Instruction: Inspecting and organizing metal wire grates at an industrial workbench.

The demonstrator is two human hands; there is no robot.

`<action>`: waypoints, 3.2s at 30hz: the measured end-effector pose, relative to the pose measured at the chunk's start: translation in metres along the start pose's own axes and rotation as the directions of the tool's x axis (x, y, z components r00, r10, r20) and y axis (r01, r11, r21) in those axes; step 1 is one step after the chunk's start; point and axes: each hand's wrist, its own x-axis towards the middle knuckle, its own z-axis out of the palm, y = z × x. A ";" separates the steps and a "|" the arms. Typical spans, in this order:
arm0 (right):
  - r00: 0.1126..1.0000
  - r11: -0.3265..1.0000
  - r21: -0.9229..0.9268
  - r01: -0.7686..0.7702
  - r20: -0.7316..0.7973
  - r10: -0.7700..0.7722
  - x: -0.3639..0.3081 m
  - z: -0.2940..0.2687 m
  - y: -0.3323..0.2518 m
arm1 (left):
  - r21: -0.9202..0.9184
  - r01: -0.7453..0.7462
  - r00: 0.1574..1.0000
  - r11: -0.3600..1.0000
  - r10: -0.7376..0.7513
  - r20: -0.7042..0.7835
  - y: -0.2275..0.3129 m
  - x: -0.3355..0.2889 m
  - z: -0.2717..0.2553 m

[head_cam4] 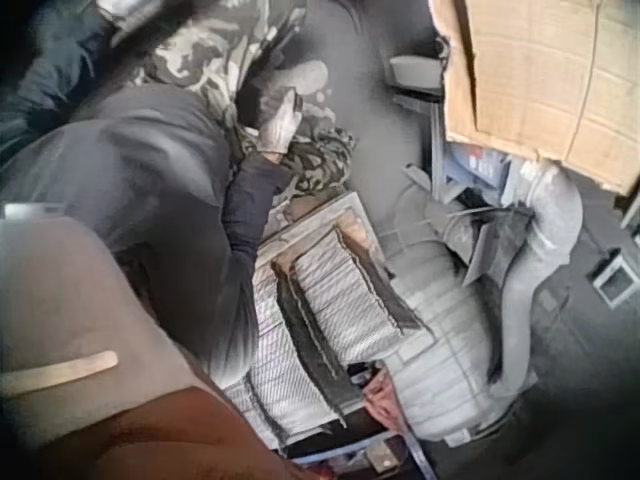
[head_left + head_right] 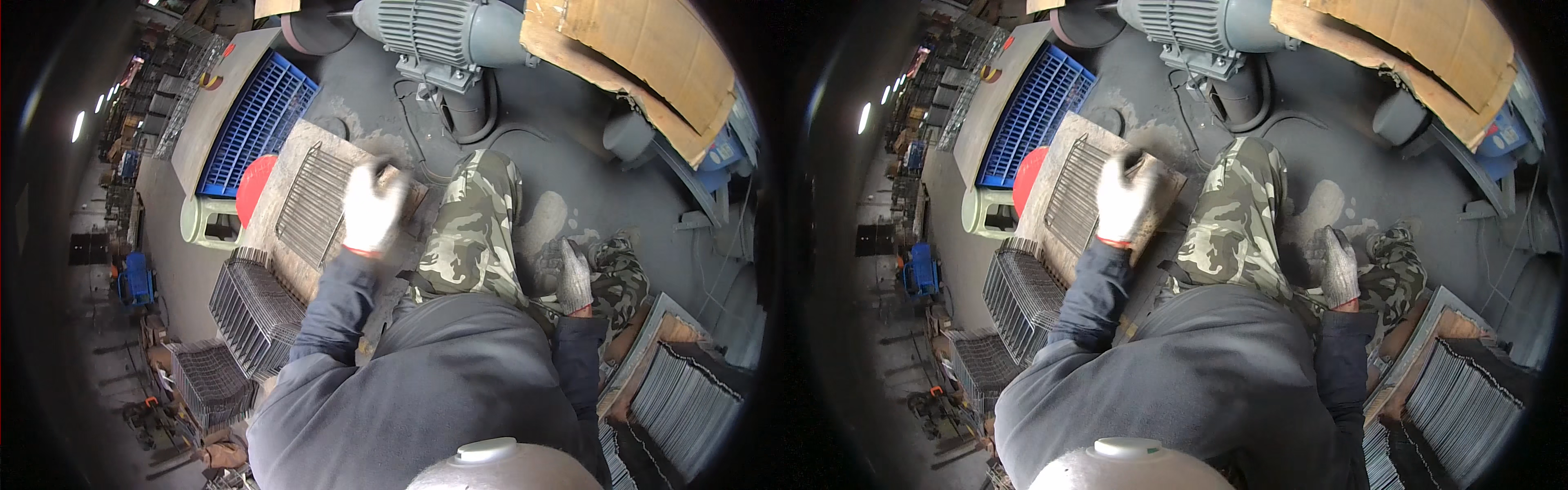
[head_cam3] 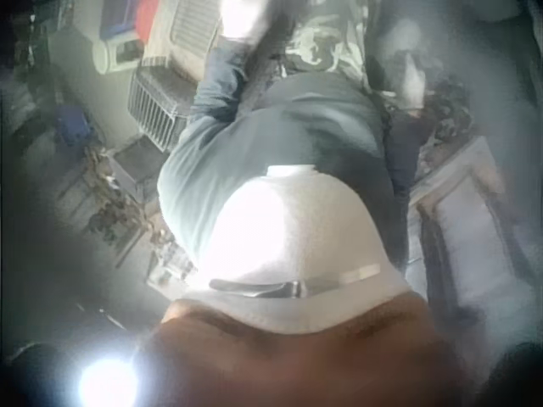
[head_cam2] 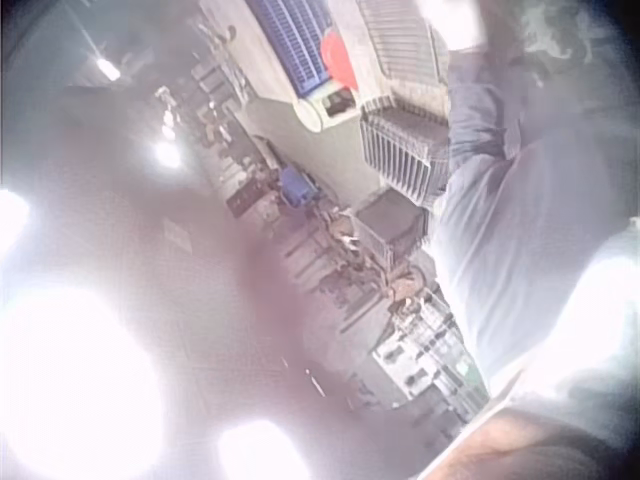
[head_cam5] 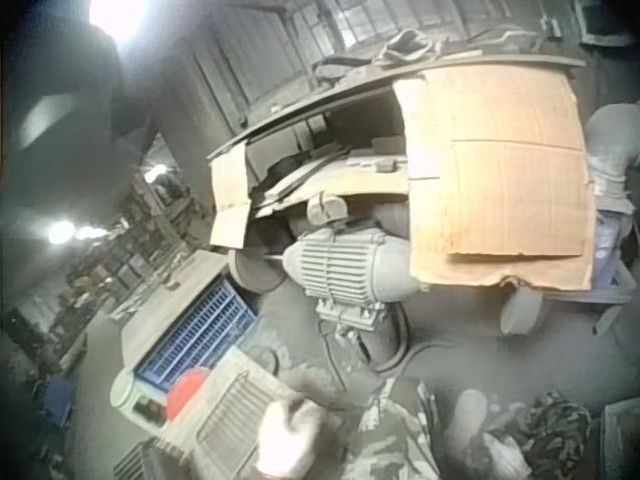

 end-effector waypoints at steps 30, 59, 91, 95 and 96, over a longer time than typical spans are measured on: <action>0.828 0.572 0.614 -0.544 0.282 0.485 0.018 0.009 -0.009 | 0.364 0.427 0.864 0.828 -0.492 0.106 -0.285 0.058 -0.090; 0.782 0.340 0.797 -0.498 0.244 0.573 0.022 0.010 -0.020 | 0.254 0.373 0.927 0.892 -0.369 -0.063 -0.279 0.077 -0.093; 0.861 0.548 0.702 -0.455 0.190 0.472 0.012 0.007 -0.002 | 0.024 0.406 0.904 0.914 -0.405 0.138 -0.319 0.076 -0.100; 0.890 0.641 0.641 -0.422 0.157 0.429 0.011 0.010 0.007 | 0.042 0.343 0.923 0.938 -0.345 0.172 -0.334 0.072 -0.102; 0.886 0.639 0.639 -0.428 0.156 0.437 0.010 0.009 0.007 | 0.031 0.344 0.925 0.939 -0.344 0.161 -0.333 0.071 -0.099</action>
